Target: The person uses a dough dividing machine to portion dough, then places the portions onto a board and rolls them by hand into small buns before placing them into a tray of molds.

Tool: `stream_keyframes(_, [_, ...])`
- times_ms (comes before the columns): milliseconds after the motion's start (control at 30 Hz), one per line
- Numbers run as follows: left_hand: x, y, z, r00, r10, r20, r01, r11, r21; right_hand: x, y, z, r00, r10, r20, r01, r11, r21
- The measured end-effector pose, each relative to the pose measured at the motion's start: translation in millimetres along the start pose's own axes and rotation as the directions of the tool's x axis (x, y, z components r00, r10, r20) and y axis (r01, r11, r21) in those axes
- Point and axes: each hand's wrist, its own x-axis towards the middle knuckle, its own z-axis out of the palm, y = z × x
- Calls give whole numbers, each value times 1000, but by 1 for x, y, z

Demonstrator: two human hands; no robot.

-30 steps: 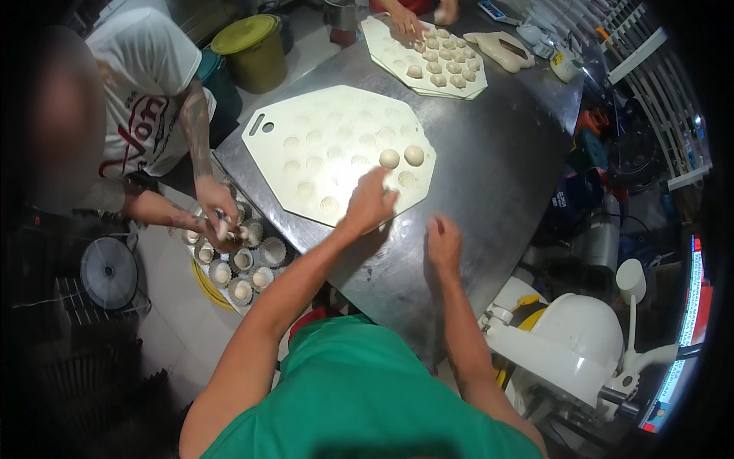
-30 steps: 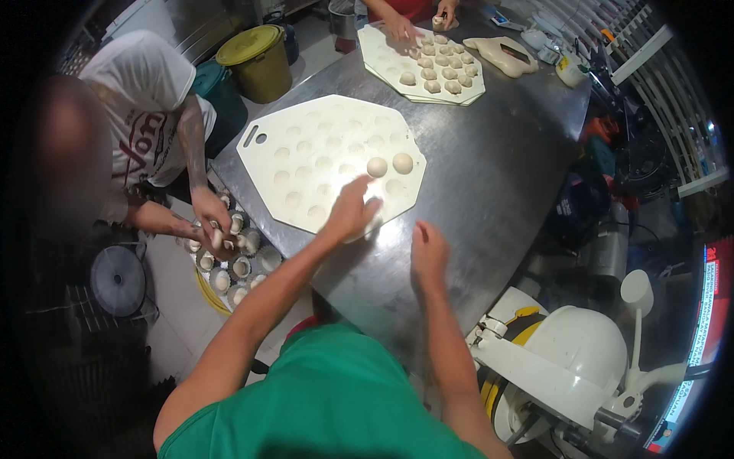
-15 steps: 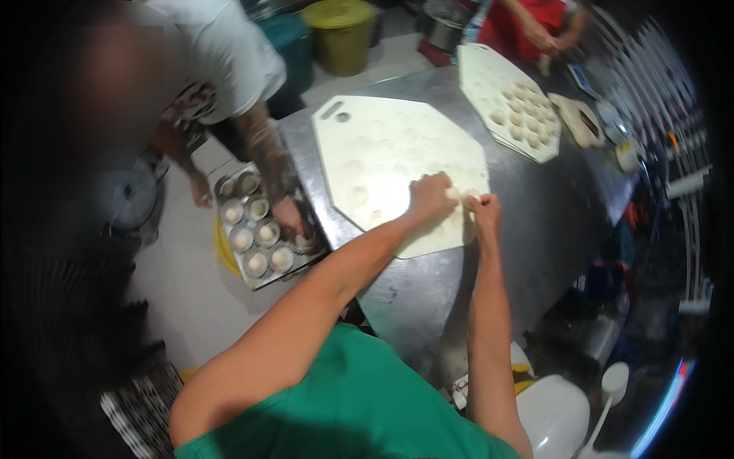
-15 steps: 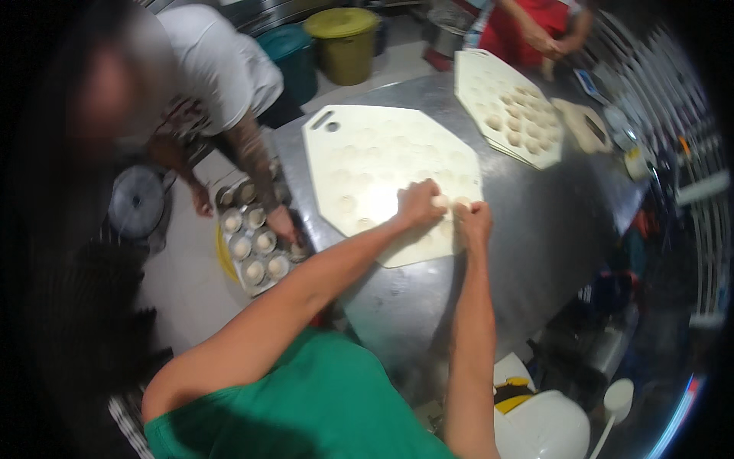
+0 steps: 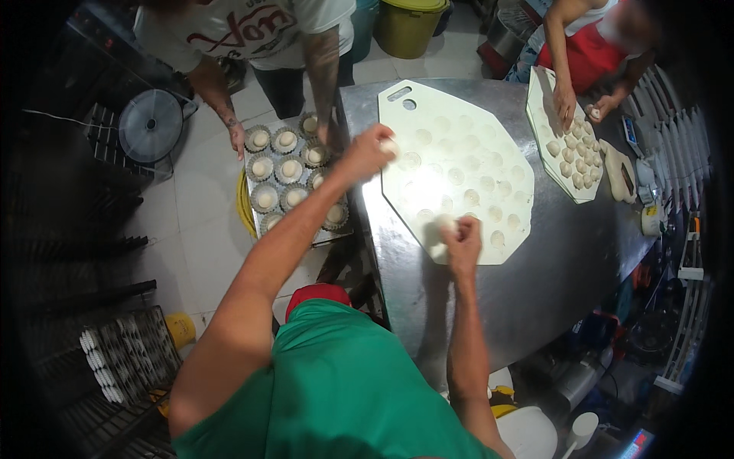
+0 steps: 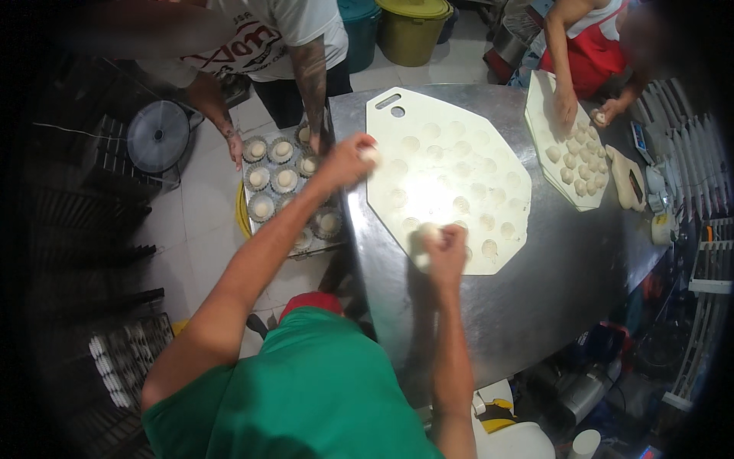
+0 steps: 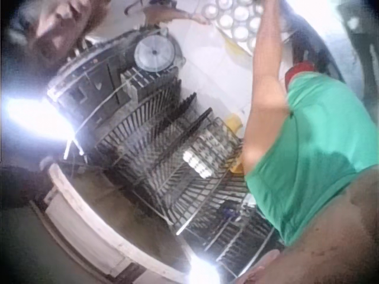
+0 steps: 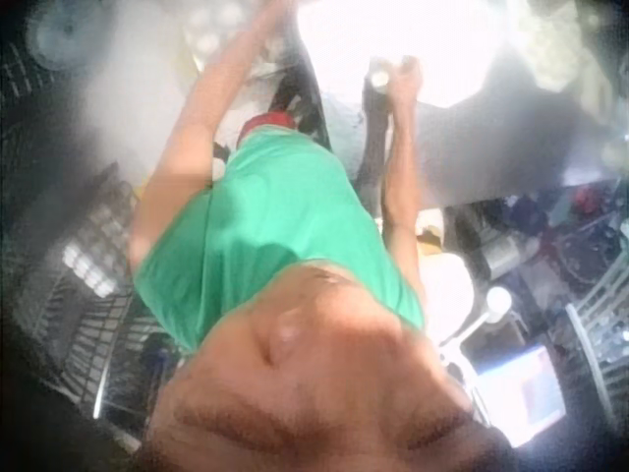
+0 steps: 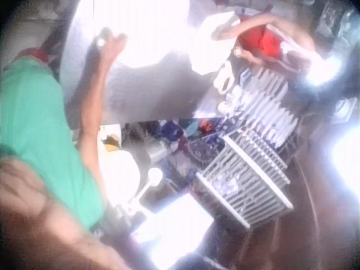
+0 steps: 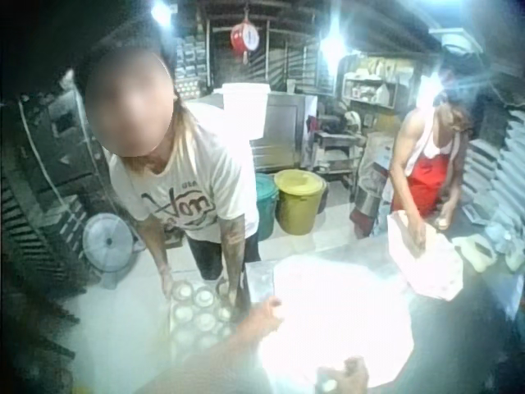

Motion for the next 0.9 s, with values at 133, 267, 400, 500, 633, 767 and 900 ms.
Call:
stream_keyframes(133, [59, -28, -58, 997, 23, -75, -1, 958, 286, -4, -63, 88, 957, -209, 199, 238, 962, -135])
stream_keyframes(267, [85, -42, -63, 999, 35, -11, -27, 895, 445, 43, -94, 148, 923, -272, 274, 299, 952, -63])
stream_keyframes(400, [83, -58, -67, 985, 171, -10, -149, 885, 442, 81, -85, 182, 826, -478, 299, 562, 644, -520])
stream_keyframes(500, [65, -64, -56, 897, 438, -55, -354, 788, 503, 84, -74, 182, 764, -566, 311, 639, 593, -489])
stream_keyframes(633, [31, -71, -47, 832, 551, 68, -441, 582, 683, 73, -65, 194, 577, -674, 461, 813, 417, -406])
stream_keyframes(767, [20, -81, -56, 820, 544, 179, -464, 447, 765, 65, -55, 201, 647, -508, 568, 759, 356, -545])
stream_keyframes(900, [27, -75, -61, 815, 518, 260, -481, 356, 801, 70, -62, 198, 645, -518, 562, 753, 307, -582])
